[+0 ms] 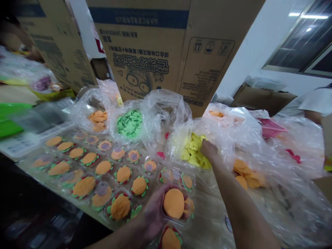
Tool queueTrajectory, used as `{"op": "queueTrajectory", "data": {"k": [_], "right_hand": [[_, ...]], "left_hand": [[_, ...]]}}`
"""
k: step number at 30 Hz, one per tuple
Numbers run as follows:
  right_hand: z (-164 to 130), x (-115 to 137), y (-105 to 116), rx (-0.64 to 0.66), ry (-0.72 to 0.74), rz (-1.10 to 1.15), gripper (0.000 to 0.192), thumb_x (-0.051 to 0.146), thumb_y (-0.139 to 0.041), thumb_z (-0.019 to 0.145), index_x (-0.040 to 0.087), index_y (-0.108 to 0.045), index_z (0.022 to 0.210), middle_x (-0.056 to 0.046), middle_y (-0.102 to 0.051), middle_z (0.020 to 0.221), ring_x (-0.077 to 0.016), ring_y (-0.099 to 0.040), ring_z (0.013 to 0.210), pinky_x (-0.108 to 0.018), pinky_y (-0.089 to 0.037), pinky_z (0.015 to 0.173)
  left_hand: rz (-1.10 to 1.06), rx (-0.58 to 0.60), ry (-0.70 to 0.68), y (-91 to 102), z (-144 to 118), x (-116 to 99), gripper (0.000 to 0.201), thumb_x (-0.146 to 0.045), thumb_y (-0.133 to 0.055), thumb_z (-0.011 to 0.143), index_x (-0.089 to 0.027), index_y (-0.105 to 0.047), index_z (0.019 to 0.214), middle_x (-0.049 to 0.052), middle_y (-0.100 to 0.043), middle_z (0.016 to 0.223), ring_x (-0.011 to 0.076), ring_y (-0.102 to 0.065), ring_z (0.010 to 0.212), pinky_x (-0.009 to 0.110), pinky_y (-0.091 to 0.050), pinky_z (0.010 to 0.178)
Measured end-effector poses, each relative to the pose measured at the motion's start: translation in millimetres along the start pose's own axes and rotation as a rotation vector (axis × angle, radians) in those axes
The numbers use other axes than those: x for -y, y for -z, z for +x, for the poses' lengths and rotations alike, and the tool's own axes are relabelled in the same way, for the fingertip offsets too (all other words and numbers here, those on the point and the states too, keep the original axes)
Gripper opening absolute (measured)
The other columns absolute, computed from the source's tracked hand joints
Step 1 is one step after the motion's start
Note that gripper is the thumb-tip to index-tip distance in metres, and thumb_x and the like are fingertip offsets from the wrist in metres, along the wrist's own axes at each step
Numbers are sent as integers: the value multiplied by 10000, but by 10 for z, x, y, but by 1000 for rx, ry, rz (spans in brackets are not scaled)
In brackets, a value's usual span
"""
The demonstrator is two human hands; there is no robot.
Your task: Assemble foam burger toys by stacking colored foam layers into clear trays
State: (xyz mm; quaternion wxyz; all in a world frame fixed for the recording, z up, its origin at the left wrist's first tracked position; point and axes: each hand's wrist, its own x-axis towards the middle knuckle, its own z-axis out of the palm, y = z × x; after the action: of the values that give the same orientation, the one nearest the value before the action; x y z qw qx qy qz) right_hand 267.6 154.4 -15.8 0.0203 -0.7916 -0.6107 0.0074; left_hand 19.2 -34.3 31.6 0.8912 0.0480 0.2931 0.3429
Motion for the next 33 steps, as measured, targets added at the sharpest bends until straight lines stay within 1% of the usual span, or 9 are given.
{"op": "queueTrajectory", "data": {"k": [3, 6, 11, 15, 20, 22, 24, 29, 33], "right_hand": [[-9, 39, 18, -37, -61, 85, 236, 126, -458, 734, 106, -602, 920, -199, -621, 956, -283, -583, 935, -360, -432, 757], [2, 81, 68, -92, -135, 237, 242, 133, -427, 728, 99, -602, 892, -204, -624, 902, -296, -582, 909, -396, -429, 756], [-180, 167, 204, -151, -177, 653, 173, 199, -428, 686, 144, -560, 783, -108, -611, 760, -263, -589, 822, -377, -465, 700], [-683, 245, 438, -21, -157, 1026, 103, 248, -503, 647, 194, -496, 734, -18, -567, 659, -181, -597, 647, -338, -512, 604], [-1471, 462, 869, 376, 32, 1421, 291, 303, -702, 582, 194, -536, 795, 6, -558, 641, -123, -543, 533, -270, -501, 504], [-1737, 602, 966, 532, 162, 1327, 268, 336, -670, 648, 179, -531, 816, -7, -576, 657, -124, -546, 537, -249, -479, 479], [-1967, 745, 995, 541, 312, 1108, 201, 344, -588, 727, 178, -519, 815, -8, -571, 648, -131, -542, 548, -258, -465, 487], [-2285, 967, 987, 107, 656, 459, 153, 249, -473, 803, 183, -588, 727, -41, -582, 736, -163, -537, 680, -308, -430, 626], [-1884, 1040, 966, 90, 700, 546, 177, 306, -500, 809, 186, -626, 774, -33, -624, 752, -145, -566, 673, -252, -442, 590]], "left_hand": [[-24, 45, 33, 2, -72, -12, 254, -349, -489, 736, -109, -575, 735, 78, -585, 730, 158, -564, 634, 273, -443, 562], [-10, -10, -4, 4, -140, -37, 232, -343, -513, 715, -120, -578, 732, 66, -592, 721, 164, -574, 631, 272, -447, 554], [26, -36, -73, -12, -170, -83, 213, -317, -466, 749, -126, -558, 739, 58, -596, 701, 170, -587, 621, 277, -457, 550], [30, -47, -145, -3, -120, -123, 282, -338, -371, 829, -123, -535, 748, 51, -582, 665, 166, -578, 591, 299, -469, 549], [11, -31, -176, 40, -34, -114, 428, -456, -276, 868, -117, -529, 798, 87, -601, 720, 201, -588, 631, 351, -475, 568], [-10, 8, -173, 45, -40, -83, 460, -479, -274, 865, -105, -541, 848, 100, -610, 735, 219, -597, 645, 366, -472, 585], [-36, 61, -171, 47, -78, -50, 461, -475, -290, 865, -98, -556, 875, 98, -619, 739, 214, -596, 637, 363, -468, 601], [-159, 109, -161, 82, -256, -55, 372, -392, -352, 865, -106, -588, 857, 63, -624, 735, 162, -584, 616, 302, -458, 602], [-111, 50, -191, 143, -450, -179, 360, -398, -385, 838, -107, -596, 862, 66, -618, 727, 186, -588, 607, 314, -458, 536]]}}
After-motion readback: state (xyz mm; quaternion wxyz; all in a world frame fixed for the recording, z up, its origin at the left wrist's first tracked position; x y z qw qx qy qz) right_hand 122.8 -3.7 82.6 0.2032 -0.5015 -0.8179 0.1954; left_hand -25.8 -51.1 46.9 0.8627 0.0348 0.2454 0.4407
